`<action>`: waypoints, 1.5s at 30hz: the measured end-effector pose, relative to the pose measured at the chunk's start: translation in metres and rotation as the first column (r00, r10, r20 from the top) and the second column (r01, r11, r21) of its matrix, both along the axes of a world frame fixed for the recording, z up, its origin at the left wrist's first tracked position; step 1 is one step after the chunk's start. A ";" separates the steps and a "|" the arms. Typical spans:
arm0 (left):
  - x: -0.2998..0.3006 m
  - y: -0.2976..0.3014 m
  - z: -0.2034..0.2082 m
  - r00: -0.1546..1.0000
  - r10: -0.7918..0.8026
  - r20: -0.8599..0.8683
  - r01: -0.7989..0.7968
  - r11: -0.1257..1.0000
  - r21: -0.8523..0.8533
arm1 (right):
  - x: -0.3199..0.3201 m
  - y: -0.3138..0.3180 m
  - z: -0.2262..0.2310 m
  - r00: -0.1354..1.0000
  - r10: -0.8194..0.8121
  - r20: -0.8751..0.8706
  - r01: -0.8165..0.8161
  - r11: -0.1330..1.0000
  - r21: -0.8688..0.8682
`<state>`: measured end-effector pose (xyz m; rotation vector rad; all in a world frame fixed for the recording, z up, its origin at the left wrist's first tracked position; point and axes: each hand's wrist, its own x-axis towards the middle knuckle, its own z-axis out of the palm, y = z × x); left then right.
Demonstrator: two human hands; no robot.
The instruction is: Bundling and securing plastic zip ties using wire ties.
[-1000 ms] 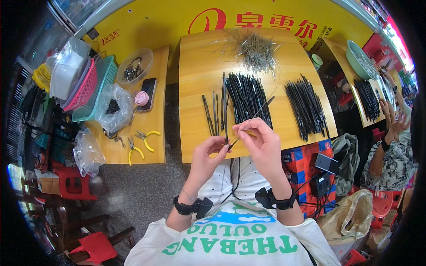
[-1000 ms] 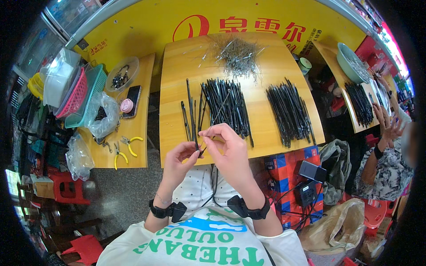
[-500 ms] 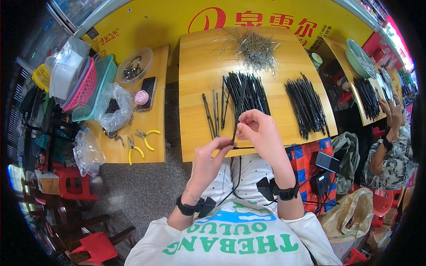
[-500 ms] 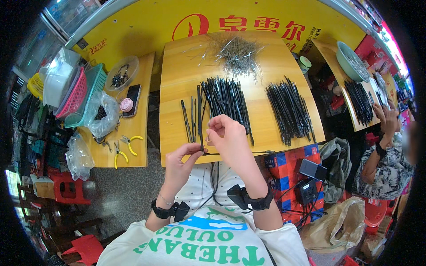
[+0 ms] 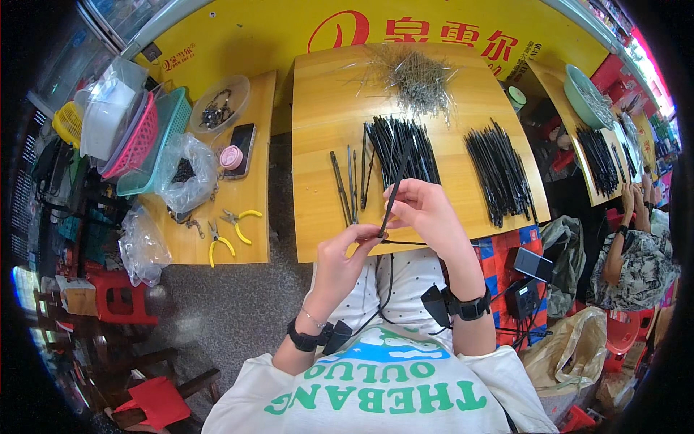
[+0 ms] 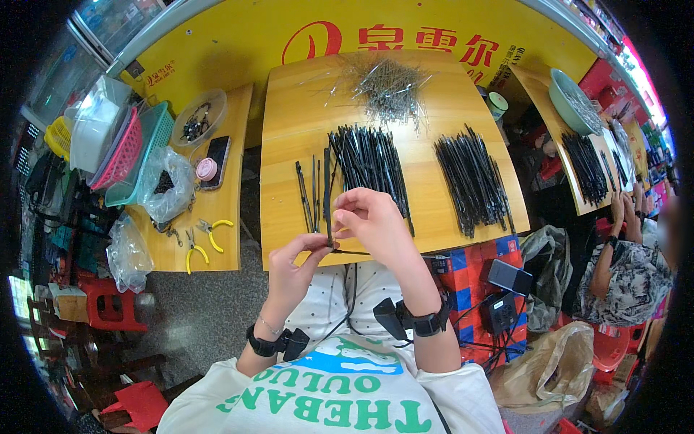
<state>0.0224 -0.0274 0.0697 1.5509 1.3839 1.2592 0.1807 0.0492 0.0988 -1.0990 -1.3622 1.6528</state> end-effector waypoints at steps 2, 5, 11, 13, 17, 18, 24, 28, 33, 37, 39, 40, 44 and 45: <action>0.000 0.000 0.000 1.000 -0.008 -0.008 0.008 1.000 0.012 | 0.000 0.000 0.002 1.000 0.001 0.013 -0.001 1.000 -0.007; 0.000 -0.001 0.001 1.000 -0.004 -0.024 0.004 1.000 0.013 | 0.000 0.001 0.002 1.000 0.012 0.026 -0.011 1.000 -0.016; -0.001 -0.001 0.000 1.000 -0.003 -0.025 0.004 1.000 0.027 | 0.001 0.001 0.003 0.999 0.036 0.007 -0.036 0.997 -0.062; -0.001 0.000 -0.001 1.000 -0.007 -0.026 0.007 1.000 0.030 | 0.002 0.002 0.002 0.998 0.057 0.005 -0.056 0.995 -0.084; -0.001 0.001 0.000 1.000 -0.010 -0.029 0.011 0.999 0.032 | 0.002 0.003 0.000 0.999 0.050 0.007 -0.049 0.995 -0.084; -0.001 0.001 -0.001 1.000 -0.010 -0.029 0.011 0.999 0.032 | 0.002 0.003 -0.001 0.999 0.048 0.002 -0.048 0.995 -0.085; -0.001 0.000 -0.005 0.999 -0.025 -0.025 0.026 0.999 0.036 | 0.001 0.004 0.000 1.000 -0.013 -0.011 0.011 0.995 -0.101; -0.001 0.001 -0.007 1.000 -0.004 -0.025 0.005 1.000 0.028 | -0.002 -0.001 0.001 0.995 -0.093 -0.023 0.091 0.993 -0.068; 0.000 0.004 -0.011 0.990 0.107 0.091 -0.104 0.994 -0.034 | -0.011 -0.013 -0.001 0.964 -0.263 0.039 0.246 0.940 0.237; -0.003 0.006 -0.016 0.968 0.191 0.161 -0.175 0.978 -0.111 | -0.021 -0.024 -0.002 0.953 -0.303 -0.023 0.298 0.917 0.264; -0.004 0.006 -0.017 0.958 0.217 0.186 -0.201 0.975 -0.098 | -0.024 -0.027 -0.003 0.877 -0.453 0.161 0.288 0.763 0.578; -0.003 0.006 -0.016 0.949 0.220 0.227 -0.201 0.974 -0.104 | -0.026 -0.028 -0.005 0.876 -0.455 0.162 0.289 0.763 0.579; -0.002 0.005 -0.018 0.930 0.182 0.321 -0.148 0.981 -0.126 | -0.028 -0.026 -0.009 0.881 -0.462 -0.100 0.465 0.810 0.356; -0.001 0.005 -0.018 0.930 0.182 0.321 -0.148 0.981 -0.127 | -0.027 -0.024 -0.008 0.880 -0.463 -0.103 0.468 0.813 0.346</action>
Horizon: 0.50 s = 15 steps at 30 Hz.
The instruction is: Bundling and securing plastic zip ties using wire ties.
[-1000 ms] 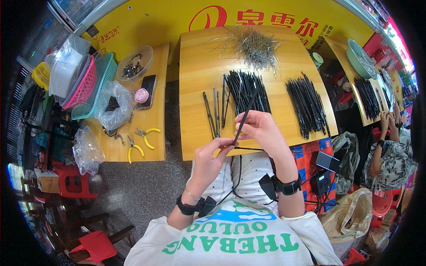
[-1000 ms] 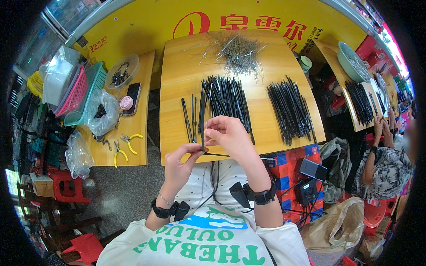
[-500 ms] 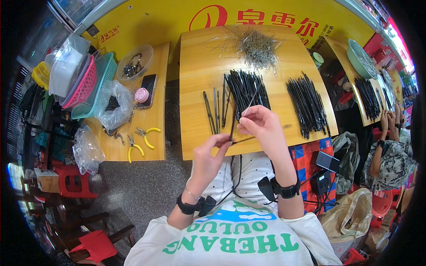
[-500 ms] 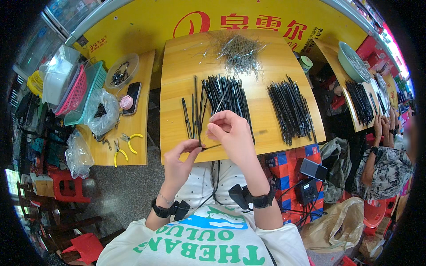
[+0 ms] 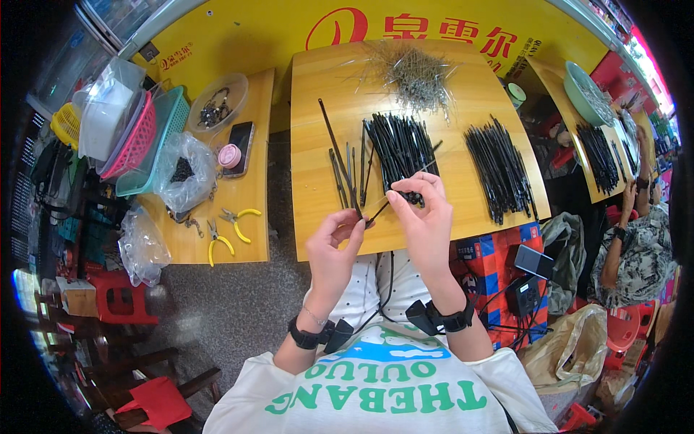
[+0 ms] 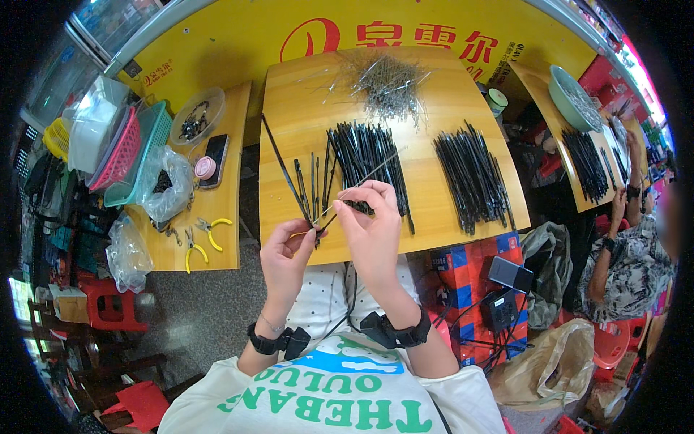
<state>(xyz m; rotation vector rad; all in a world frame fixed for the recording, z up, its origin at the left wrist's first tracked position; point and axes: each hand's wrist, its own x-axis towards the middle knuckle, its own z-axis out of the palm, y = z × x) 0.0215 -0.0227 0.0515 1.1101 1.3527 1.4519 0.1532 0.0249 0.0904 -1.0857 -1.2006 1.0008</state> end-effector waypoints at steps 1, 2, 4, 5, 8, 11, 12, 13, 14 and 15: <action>0.001 -0.001 0.001 0.999 -0.028 0.022 0.029 0.999 -0.018 | 0.001 0.001 -0.001 1.000 0.000 0.000 0.000 1.000 0.000; 0.002 -0.001 0.002 0.997 -0.056 0.045 0.058 0.998 -0.035 | 0.003 0.003 -0.002 0.999 -0.015 0.045 0.014 1.000 0.020; 0.002 -0.002 0.006 0.995 -0.102 0.012 0.103 0.993 -0.060 | 0.006 0.006 -0.006 0.995 -0.030 0.091 0.026 0.999 0.040; 0.002 -0.002 0.008 0.989 -0.149 -0.020 0.146 0.985 -0.086 | 0.007 0.007 -0.009 0.998 -0.011 0.055 0.008 0.999 0.044; 0.004 -0.003 0.010 0.982 -0.184 -0.035 0.180 0.980 -0.079 | 0.008 0.010 -0.014 0.998 0.036 -0.057 -0.034 0.999 0.036; 0.004 -0.002 0.010 0.975 -0.215 -0.061 0.212 0.976 -0.053 | 0.009 0.009 -0.014 0.986 0.066 -0.156 -0.074 0.996 -0.043; 0.004 -0.002 0.009 0.974 -0.216 -0.061 0.213 0.976 -0.053 | 0.009 0.008 -0.013 0.982 0.069 -0.178 -0.090 0.990 -0.110; 0.004 -0.002 0.008 0.972 -0.220 -0.081 0.217 0.975 -0.048 | 0.009 0.008 -0.012 0.981 0.069 -0.179 -0.090 0.990 -0.110; 0.004 -0.001 0.008 0.969 -0.224 -0.101 0.221 0.974 -0.043 | 0.009 0.007 -0.010 0.984 0.067 -0.167 -0.087 0.989 -0.117; 0.004 -0.002 0.008 0.969 -0.224 -0.101 0.221 0.974 -0.044 | 0.009 0.007 -0.009 0.986 0.064 -0.156 -0.084 0.989 -0.123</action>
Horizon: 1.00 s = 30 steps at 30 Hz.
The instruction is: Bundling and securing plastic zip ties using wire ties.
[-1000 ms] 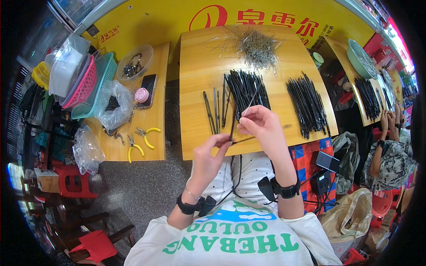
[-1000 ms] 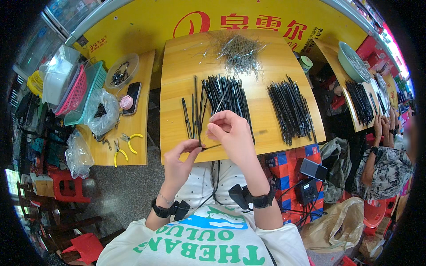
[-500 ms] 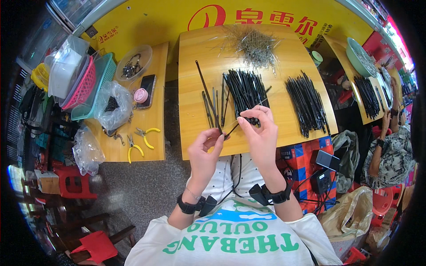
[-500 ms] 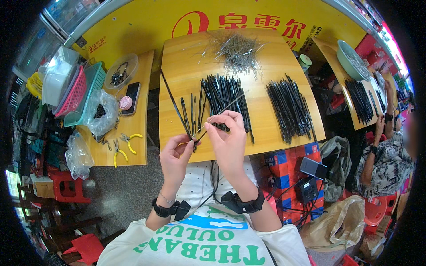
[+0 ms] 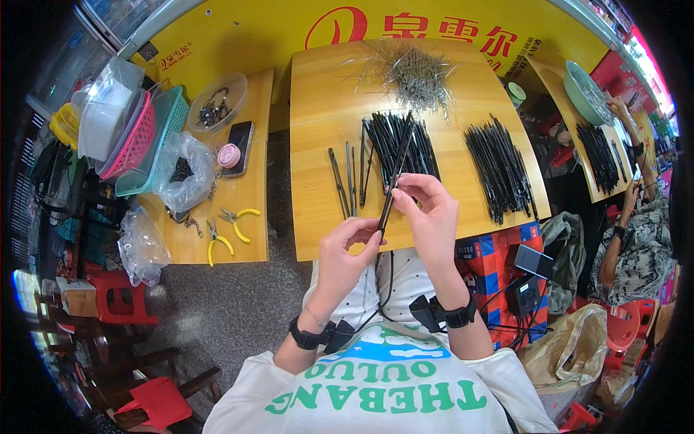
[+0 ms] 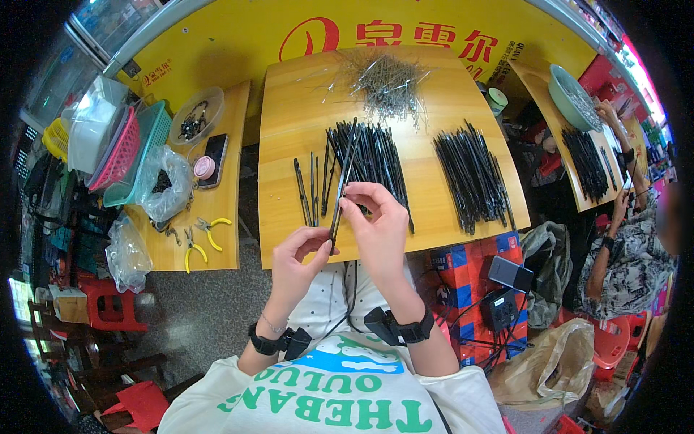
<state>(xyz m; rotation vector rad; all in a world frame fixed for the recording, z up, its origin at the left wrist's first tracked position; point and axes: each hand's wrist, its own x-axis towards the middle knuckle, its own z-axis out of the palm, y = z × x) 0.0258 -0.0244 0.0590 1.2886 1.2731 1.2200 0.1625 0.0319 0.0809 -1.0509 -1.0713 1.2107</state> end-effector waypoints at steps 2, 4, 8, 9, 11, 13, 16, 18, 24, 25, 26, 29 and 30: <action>0.001 -0.001 0.000 1.000 0.003 0.020 -0.003 1.000 -0.026 | 0.002 0.000 0.000 1.000 0.017 0.015 -0.017 1.000 -0.004; 0.001 -0.001 -0.001 1.000 0.008 0.008 -0.008 1.000 -0.025 | 0.001 0.001 0.001 0.999 0.034 0.030 -0.034 0.999 -0.009; 0.001 -0.002 -0.003 0.998 0.053 -0.023 -0.054 0.998 -0.029 | 0.000 0.000 0.006 0.994 0.030 -0.104 -0.030 1.000 -0.004; -0.001 -0.002 -0.005 0.998 0.054 -0.023 -0.055 0.998 -0.030 | 0.000 -0.001 0.008 0.985 0.058 -0.162 -0.065 0.997 -0.041; -0.004 -0.001 -0.009 0.996 0.084 0.011 -0.083 0.992 -0.093 | 0.002 -0.001 0.011 0.978 0.105 -0.179 -0.120 0.990 -0.077; -0.004 -0.001 -0.007 0.996 0.088 0.019 -0.087 0.993 -0.083 | 0.002 -0.001 0.011 0.968 0.152 -0.198 -0.176 0.978 -0.112; 0.001 0.001 -0.004 0.990 0.114 0.089 -0.107 0.991 -0.076 | 0.001 -0.002 0.003 0.957 0.189 -0.218 -0.219 0.968 -0.121; 0.002 0.002 0.002 0.980 0.133 0.150 -0.123 0.989 -0.079 | -0.001 -0.003 -0.001 0.964 0.240 -0.117 -0.248 0.966 -0.066; -0.002 0.003 -0.003 0.974 0.077 0.215 -0.045 0.988 -0.149 | 0.001 -0.003 -0.002 0.946 0.325 0.003 -0.325 0.944 -0.060; -0.002 0.002 -0.005 0.968 0.092 0.235 -0.063 0.990 -0.128 | 0.001 -0.002 -0.001 0.945 0.326 0.003 -0.325 0.944 -0.061; -0.003 0.001 -0.007 0.961 0.107 0.254 -0.082 0.991 -0.107 | 0.002 -0.002 0.001 0.939 0.344 -0.007 -0.343 0.936 -0.073; -0.004 0.001 -0.011 0.975 0.140 0.173 -0.129 0.989 -0.072 | 0.003 -0.001 -0.002 0.931 0.363 -0.041 -0.366 0.928 -0.076; -0.004 0.001 -0.010 0.975 0.140 0.173 -0.129 0.989 -0.073 | 0.003 -0.001 -0.004 0.928 0.366 -0.065 -0.370 0.926 -0.067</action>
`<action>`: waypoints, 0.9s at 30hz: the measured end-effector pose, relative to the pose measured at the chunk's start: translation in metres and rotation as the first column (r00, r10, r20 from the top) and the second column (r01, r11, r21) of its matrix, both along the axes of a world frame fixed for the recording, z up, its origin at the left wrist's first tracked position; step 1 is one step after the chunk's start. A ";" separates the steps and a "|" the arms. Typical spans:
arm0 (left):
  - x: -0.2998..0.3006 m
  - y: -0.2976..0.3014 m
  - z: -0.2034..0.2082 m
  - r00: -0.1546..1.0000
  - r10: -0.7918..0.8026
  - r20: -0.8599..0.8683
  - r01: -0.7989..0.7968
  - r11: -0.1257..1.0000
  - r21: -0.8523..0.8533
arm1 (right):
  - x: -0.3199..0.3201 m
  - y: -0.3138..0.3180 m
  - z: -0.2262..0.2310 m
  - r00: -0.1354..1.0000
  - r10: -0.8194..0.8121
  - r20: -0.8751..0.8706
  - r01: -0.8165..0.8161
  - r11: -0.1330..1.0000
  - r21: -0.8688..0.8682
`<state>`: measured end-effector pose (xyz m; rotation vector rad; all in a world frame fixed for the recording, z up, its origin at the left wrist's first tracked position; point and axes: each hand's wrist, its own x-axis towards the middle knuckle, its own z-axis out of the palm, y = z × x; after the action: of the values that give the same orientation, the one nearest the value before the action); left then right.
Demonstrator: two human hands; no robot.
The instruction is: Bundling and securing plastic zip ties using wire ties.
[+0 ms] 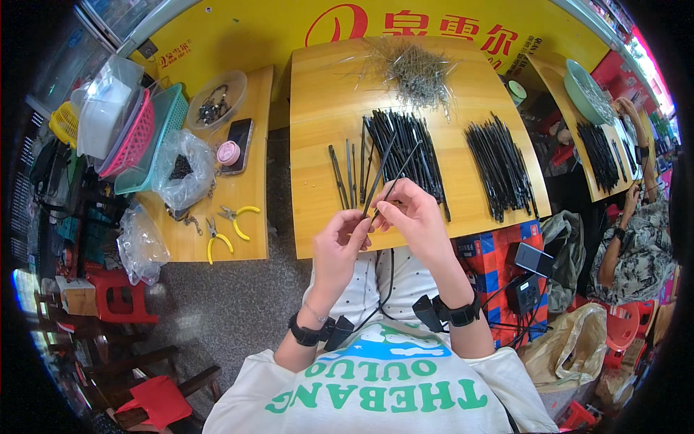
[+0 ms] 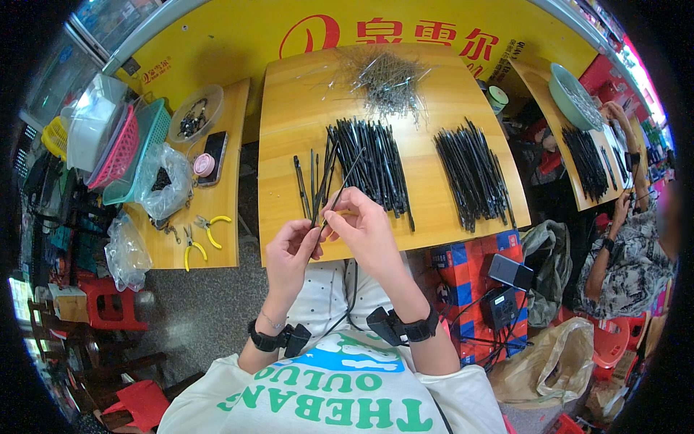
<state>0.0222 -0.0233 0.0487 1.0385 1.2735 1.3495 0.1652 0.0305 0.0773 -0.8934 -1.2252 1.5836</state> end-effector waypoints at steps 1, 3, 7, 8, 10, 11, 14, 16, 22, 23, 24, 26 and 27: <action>0.000 0.000 0.000 0.999 0.019 -0.044 -0.019 1.000 0.007 | 0.000 0.000 0.001 1.000 0.000 0.000 0.000 1.000 -0.001; 0.000 0.000 0.001 0.995 0.037 -0.088 -0.036 0.999 0.014 | -0.001 0.000 0.004 0.998 0.033 -0.045 -0.036 0.997 -0.064; 0.002 0.000 0.007 0.978 0.070 -0.198 -0.062 0.997 0.044 | -0.002 0.000 0.004 0.999 0.022 -0.024 -0.023 0.999 -0.046; 0.002 0.000 0.008 0.969 0.085 -0.232 -0.074 0.996 0.057 | -0.003 0.000 0.005 1.000 0.016 -0.003 -0.016 0.999 -0.044; 0.004 0.000 0.009 0.965 0.088 -0.248 -0.074 0.995 0.068 | -0.003 0.000 0.005 1.000 0.010 0.018 -0.009 0.999 -0.043; 0.004 0.000 0.010 0.960 0.091 -0.263 -0.073 0.994 0.079 | -0.003 0.000 0.003 1.000 0.003 0.025 -0.003 1.000 -0.029; 0.005 -0.001 0.011 0.952 0.100 -0.290 -0.077 0.993 0.091 | -0.003 -0.001 0.001 0.999 -0.011 0.038 0.012 1.000 -0.013; 0.006 -0.001 0.012 0.951 0.095 -0.293 -0.071 0.993 0.092 | -0.003 -0.001 0.000 0.999 -0.019 0.043 0.020 1.000 -0.011; 0.007 -0.003 0.011 0.954 0.087 -0.288 -0.064 0.994 0.086 | -0.002 -0.002 0.000 0.997 -0.031 0.065 0.031 0.999 0.008; 0.006 -0.003 0.011 0.956 0.089 -0.281 -0.069 0.994 0.080 | -0.002 -0.002 0.002 0.998 -0.034 0.058 0.035 0.999 -0.012; 0.005 -0.002 0.010 0.956 0.088 -0.281 -0.068 0.994 0.081 | -0.003 -0.002 0.002 0.998 -0.037 0.051 0.038 0.999 -0.031; 0.004 0.000 0.008 0.957 0.098 -0.273 -0.079 0.994 0.078 | -0.006 -0.004 -0.001 0.998 -0.064 0.030 0.065 0.997 -0.040; 0.004 0.001 0.008 0.957 0.097 -0.273 -0.078 0.994 0.079 | -0.008 -0.006 -0.002 0.996 -0.091 0.009 0.091 0.995 -0.051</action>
<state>0.0260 -0.0220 0.0565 1.2649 1.5034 1.3553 0.1571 0.0249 0.0754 -0.9748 -1.1368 1.5462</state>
